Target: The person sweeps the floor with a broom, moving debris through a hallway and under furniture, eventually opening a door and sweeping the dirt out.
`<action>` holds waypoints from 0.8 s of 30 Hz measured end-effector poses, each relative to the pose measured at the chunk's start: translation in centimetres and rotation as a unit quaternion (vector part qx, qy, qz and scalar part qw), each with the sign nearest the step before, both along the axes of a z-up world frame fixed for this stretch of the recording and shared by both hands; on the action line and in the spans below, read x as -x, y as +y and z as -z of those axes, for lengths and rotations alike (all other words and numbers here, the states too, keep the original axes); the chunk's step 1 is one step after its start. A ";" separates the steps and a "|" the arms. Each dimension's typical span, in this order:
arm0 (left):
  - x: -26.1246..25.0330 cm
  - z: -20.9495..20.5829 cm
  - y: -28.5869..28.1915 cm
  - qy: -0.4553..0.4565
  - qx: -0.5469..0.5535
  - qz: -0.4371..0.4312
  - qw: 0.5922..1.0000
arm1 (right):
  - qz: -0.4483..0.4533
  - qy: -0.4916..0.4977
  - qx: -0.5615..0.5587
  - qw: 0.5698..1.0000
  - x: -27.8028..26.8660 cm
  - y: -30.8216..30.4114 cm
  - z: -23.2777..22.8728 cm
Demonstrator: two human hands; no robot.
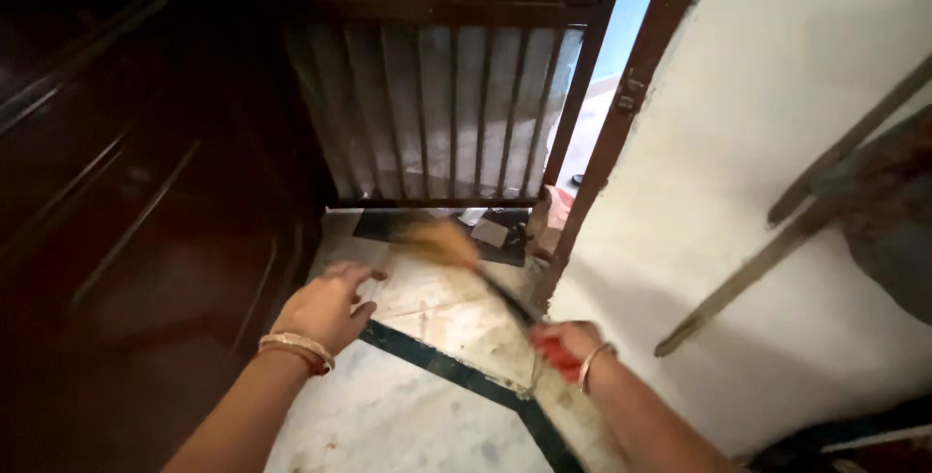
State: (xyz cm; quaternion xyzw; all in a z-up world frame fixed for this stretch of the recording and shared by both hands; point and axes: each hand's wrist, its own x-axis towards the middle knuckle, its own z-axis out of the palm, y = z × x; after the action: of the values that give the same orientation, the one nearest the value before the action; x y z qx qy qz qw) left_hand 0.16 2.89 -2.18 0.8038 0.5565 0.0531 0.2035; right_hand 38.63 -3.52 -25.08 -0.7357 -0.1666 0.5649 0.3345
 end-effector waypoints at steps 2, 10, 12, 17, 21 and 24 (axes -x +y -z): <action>0.7 -0.2 -0.7 -0.016 -0.009 -0.002 1.000 | 0.316 0.126 -0.099 0.935 -0.1 2.5 1.0; -1.7 -0.7 -2.0 -0.026 -0.016 0.018 0.999 | 0.095 0.164 -0.117 0.975 14.5 10.3 -9.8; -2.7 -1.0 -2.0 -0.036 -0.025 0.031 0.999 | -0.027 0.215 -0.167 0.962 13.8 9.8 -10.7; -4.5 -1.1 -2.2 -0.029 -0.014 0.046 0.998 | 0.001 0.385 -0.066 0.921 3.7 7.1 -8.5; -4.5 -1.5 -2.7 -0.029 -0.038 0.057 0.997 | 0.122 0.296 -0.091 0.943 -2.2 5.4 -5.3; -4.4 -2.3 -2.8 -0.026 -0.039 0.044 0.998 | 0.211 0.089 -0.126 0.965 -2.3 4.1 -4.6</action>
State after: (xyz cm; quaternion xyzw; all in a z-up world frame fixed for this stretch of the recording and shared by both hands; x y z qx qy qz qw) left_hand 4.52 0.11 0.15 0.8330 0.5131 0.0863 0.1883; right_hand 40.91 0.61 -20.50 -0.6528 -0.0472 0.5188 0.5500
